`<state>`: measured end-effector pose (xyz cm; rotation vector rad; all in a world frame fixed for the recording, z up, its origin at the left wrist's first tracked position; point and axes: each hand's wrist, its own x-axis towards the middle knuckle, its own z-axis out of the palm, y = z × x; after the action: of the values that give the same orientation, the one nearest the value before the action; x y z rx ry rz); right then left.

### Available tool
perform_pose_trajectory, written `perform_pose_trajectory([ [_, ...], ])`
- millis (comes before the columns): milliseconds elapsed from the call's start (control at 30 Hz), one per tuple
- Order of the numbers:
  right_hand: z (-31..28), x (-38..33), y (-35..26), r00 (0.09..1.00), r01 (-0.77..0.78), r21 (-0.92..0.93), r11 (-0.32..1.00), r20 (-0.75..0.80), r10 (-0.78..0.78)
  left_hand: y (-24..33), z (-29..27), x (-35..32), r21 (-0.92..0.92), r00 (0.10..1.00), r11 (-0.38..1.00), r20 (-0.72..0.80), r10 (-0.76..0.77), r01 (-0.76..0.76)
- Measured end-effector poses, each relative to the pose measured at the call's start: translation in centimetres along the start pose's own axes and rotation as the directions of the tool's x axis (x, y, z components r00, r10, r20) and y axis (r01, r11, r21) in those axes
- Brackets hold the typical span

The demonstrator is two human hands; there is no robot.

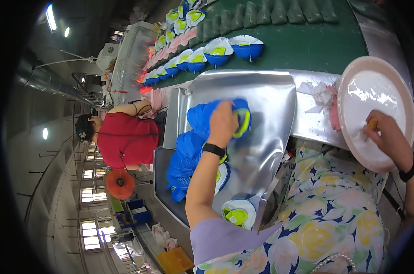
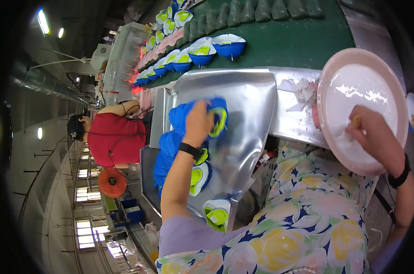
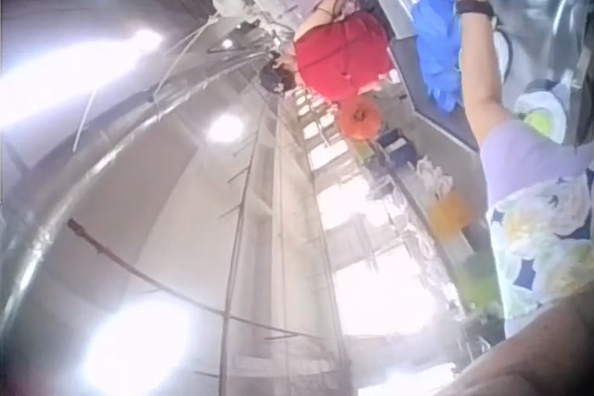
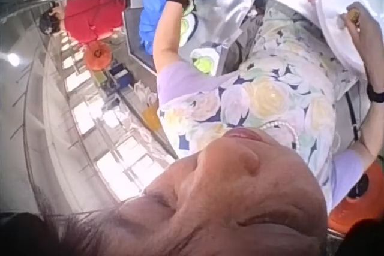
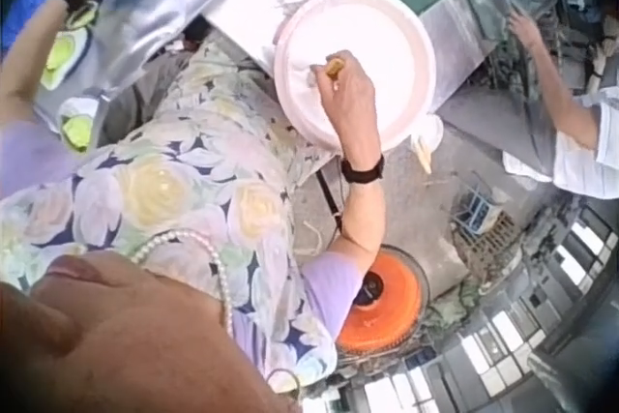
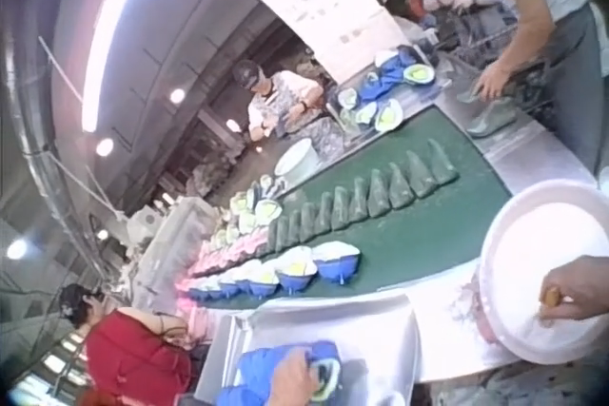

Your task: Applying glue to the interior and edges of shoe uppers using a brush.

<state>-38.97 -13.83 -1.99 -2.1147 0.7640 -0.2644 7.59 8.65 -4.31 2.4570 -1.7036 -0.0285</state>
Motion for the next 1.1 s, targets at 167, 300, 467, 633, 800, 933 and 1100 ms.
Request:
perform_pose_trajectory([
  [167,-3.0,-1.7,1.0,0.979,-0.008,-0.037,0.999,-0.206,0.000,5.5,-8.2,6.4,-0.914,0.957,0.396,-0.186,-0.223,-0.085],
  [300,-5.5,-1.3,2.3,0.939,0.102,-0.099,0.990,-0.320,-0.129,8.1,-5.5,9.1,-0.889,0.942,-0.325,0.264,0.206,0.321],
  [467,-7.0,1.0,0.5,0.783,0.395,0.006,0.919,-0.526,-0.333,15.6,-2.9,9.9,-0.880,0.872,-0.230,0.312,0.377,0.415],
  [633,-8.8,1.1,-2.3,0.754,0.422,0.033,0.906,-0.568,-0.330,22.7,-0.7,11.2,-0.913,0.870,-0.129,0.315,0.378,0.387],
  [800,-8.9,-0.5,-1.7,0.772,0.266,0.109,0.958,-0.619,-0.143,22.6,2.3,12.0,-0.968,0.943,-0.183,0.106,0.316,0.170],
  [933,-7.3,-0.9,-1.6,0.753,0.142,0.269,0.953,-0.654,0.073,26.7,2.3,10.1,-0.981,0.986,-0.155,-0.130,0.108,-0.113],
  [1100,-5.2,-0.9,-1.7,0.726,0.110,0.441,0.891,-0.648,0.231,26.9,3.7,10.7,-0.975,0.974,-0.032,-0.220,0.044,-0.219],
])
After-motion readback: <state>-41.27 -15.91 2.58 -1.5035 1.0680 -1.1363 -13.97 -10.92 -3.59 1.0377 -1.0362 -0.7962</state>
